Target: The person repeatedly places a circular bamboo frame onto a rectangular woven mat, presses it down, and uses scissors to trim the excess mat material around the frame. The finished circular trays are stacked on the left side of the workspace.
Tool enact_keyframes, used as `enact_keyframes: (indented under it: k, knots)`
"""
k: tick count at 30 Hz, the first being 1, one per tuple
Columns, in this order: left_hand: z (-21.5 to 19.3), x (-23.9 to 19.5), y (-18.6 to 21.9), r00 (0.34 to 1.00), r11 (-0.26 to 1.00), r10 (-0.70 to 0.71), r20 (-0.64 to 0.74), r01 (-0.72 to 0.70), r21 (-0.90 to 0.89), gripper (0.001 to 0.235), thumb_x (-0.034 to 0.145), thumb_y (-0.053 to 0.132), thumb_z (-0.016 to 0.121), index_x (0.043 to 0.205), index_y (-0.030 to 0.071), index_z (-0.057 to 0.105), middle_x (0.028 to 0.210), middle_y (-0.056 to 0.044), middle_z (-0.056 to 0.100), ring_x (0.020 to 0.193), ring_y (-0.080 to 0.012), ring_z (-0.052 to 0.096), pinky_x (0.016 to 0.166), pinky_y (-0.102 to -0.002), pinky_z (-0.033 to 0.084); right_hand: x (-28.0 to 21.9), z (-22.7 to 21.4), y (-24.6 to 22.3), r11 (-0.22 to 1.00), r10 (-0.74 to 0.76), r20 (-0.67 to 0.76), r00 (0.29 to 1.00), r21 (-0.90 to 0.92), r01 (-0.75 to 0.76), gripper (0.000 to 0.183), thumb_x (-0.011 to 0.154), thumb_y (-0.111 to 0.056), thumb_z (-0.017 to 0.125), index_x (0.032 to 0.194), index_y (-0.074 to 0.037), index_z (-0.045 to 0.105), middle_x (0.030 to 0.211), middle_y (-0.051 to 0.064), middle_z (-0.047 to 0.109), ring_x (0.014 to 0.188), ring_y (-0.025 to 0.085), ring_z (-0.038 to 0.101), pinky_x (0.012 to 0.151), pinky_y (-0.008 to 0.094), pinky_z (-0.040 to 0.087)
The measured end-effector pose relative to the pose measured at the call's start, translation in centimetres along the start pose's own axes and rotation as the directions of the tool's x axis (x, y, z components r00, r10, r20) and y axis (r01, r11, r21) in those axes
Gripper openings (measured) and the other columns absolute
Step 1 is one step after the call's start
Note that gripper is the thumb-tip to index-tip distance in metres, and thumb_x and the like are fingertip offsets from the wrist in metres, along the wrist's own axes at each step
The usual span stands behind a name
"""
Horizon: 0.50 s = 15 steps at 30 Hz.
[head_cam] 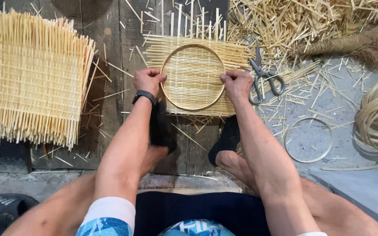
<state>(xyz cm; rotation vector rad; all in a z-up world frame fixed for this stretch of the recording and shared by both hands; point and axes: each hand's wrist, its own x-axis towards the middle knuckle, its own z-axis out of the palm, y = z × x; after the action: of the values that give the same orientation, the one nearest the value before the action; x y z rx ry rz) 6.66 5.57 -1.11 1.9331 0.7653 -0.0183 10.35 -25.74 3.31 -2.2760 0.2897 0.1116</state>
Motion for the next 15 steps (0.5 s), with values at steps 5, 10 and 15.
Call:
enact_keyframes:
  k: [5,10,15]
  knots:
    - [-0.2,-0.2,0.8,0.994,0.993,-0.105,0.018,0.106,-0.045,0.025,0.068,0.011,0.092,0.09,0.007,0.08,0.079,-0.006,0.079,0.071,-0.0152,0.076,0.068,-0.03,0.06,-0.3,-0.4,-0.5,0.998,0.009,0.029,1.0,0.055,-0.011,0.02,0.079,-0.016,0.085,0.097,-0.007,0.082,0.08,0.01,0.078,0.069,0.016,0.073,0.067,0.029,0.056]
    - [-0.2,-0.9,0.8,0.997,0.997,-0.078,-0.007,0.078,-0.016,0.022,0.069,0.008,0.092,0.087,0.006,0.081,0.079,-0.005,0.078,0.07,-0.0145,0.074,0.069,-0.03,0.058,-0.3,-0.2,0.4,0.995,0.027,0.03,0.999,0.09,-0.03,0.023,0.079,-0.017,0.087,0.098,-0.007,0.082,0.082,0.008,0.079,0.07,0.012,0.072,0.068,0.027,0.056]
    - [0.6,-0.6,-1.2,0.996,0.991,-0.084,0.025,0.086,-0.103,0.019,0.071,0.007,0.091,0.087,0.003,0.081,0.078,-0.005,0.078,0.068,-0.0117,0.072,0.067,-0.028,0.058,0.2,0.6,3.8,0.939,0.09,0.139,0.986,0.318,-0.13,0.025,0.078,-0.015,0.086,0.099,-0.003,0.081,0.083,0.006,0.078,0.07,0.009,0.069,0.066,0.026,0.057]
